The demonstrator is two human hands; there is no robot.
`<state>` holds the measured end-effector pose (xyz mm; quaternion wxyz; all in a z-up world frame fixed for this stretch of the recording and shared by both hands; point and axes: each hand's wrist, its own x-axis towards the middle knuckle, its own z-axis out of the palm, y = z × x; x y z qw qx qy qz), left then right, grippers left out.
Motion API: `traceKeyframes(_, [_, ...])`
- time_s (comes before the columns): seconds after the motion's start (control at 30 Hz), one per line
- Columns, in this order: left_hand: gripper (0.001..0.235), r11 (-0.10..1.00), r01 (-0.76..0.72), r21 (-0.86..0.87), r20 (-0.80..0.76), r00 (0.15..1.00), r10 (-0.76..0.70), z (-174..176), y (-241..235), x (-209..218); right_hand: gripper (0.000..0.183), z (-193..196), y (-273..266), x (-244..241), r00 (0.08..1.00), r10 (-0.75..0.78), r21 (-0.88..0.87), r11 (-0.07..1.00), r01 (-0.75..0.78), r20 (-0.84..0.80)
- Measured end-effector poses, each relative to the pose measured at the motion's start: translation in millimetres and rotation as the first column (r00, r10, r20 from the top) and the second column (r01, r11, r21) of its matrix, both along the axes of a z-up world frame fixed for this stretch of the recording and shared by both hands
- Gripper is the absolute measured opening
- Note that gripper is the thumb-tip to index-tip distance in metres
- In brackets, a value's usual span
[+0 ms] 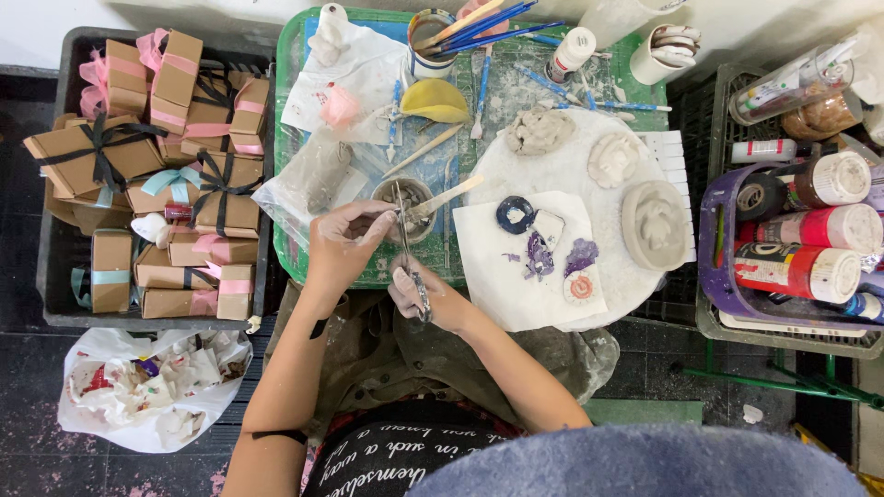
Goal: The person molds and shapes small pieces of clay by hand, using a wooden modeling tool to press and refine details. They use scissors to cut small pieces and join different clay components together on a white paper surface.
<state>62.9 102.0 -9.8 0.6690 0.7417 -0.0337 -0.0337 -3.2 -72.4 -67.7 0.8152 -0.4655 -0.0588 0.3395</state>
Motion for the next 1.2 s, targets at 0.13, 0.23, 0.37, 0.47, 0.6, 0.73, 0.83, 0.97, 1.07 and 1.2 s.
traceKeyframes(0.13, [0.013, 0.998, -0.022, 0.06, -0.002, 1.0, 0.022, 3.1, 0.5, 0.2, 0.028, -1.3, 1.3, 0.7, 0.998, -0.013, -0.047, 0.999, 0.01, -0.069])
traceKeyframes(0.23, [0.012, 0.997, -0.027, 0.066, -0.005, 1.0, 0.027, 4.1, -0.6, 2.3, 0.03, -2.1, 1.1, 0.6, 0.996, -0.025, -0.081, 0.997, 0.018, -0.084])
traceKeyframes(0.37, [0.011, 0.998, -0.029, 0.059, -0.073, 0.997, 0.033, 7.8, -2.8, 3.1, 0.032, -4.4, 3.1, -1.0, 0.995, -0.03, -0.091, 0.996, 0.02, -0.1])
traceKeyframes(0.47, [0.01, 0.993, -0.023, 0.113, 0.019, 1.0, 0.021, 14.4, -2.9, 2.4, 0.032, -2.9, 0.9, -1.5, 0.992, 0.016, -0.059, 0.998, -0.024, -0.125])
traceKeyframes(0.6, [0.012, 0.973, -0.07, 0.222, 0.199, 0.98, 0.025, 24.6, -1.1, 2.5, 0.032, 10.6, -4.9, -1.2, 0.994, 0.079, -0.002, 0.997, -0.079, -0.082])
traceKeyframes(0.73, [0.013, 0.947, -0.111, 0.3, 0.31, 0.951, 0.013, 30.2, -3.1, 1.3, 0.028, 43.7, -15.5, -6.0, 0.997, 0.032, -0.005, 0.999, -0.032, -0.069])
traceKeyframes(0.83, [0.009, 0.895, -0.14, 0.424, 0.421, 0.905, -0.057, 30.7, -12.1, -1.0, 0.034, 80.3, -47.4, -26.0, 0.989, 0.016, -0.263, 0.965, 0.024, 0.148])
traceKeyframes(0.97, [0.014, 0.86, -0.079, 0.505, 0.558, 0.79, -0.255, 26.5, -40.6, -0.5, 0.076, 121.3, -112.8, -59.6, 0.938, -0.073, -0.558, 0.787, 0.262, 0.338])
traceKeyframes(1.07, [0.027, 0.777, -0.067, 0.626, 0.628, 0.634, -0.452, 23.7, -78.1, 3.4, 0.068, 135.0, -152.3, -75.9, 0.765, -0.295, -0.592, 0.498, 0.634, 0.572])
traceKeyframes(1.2, [0.038, 0.645, -0.135, 0.752, 0.603, 0.538, -0.59, 17.3, -111.5, 9.3, 0.062, 134.1, -179.1, -91.1, 0.637, -0.462, -0.687, 0.078, 0.722, 0.617])
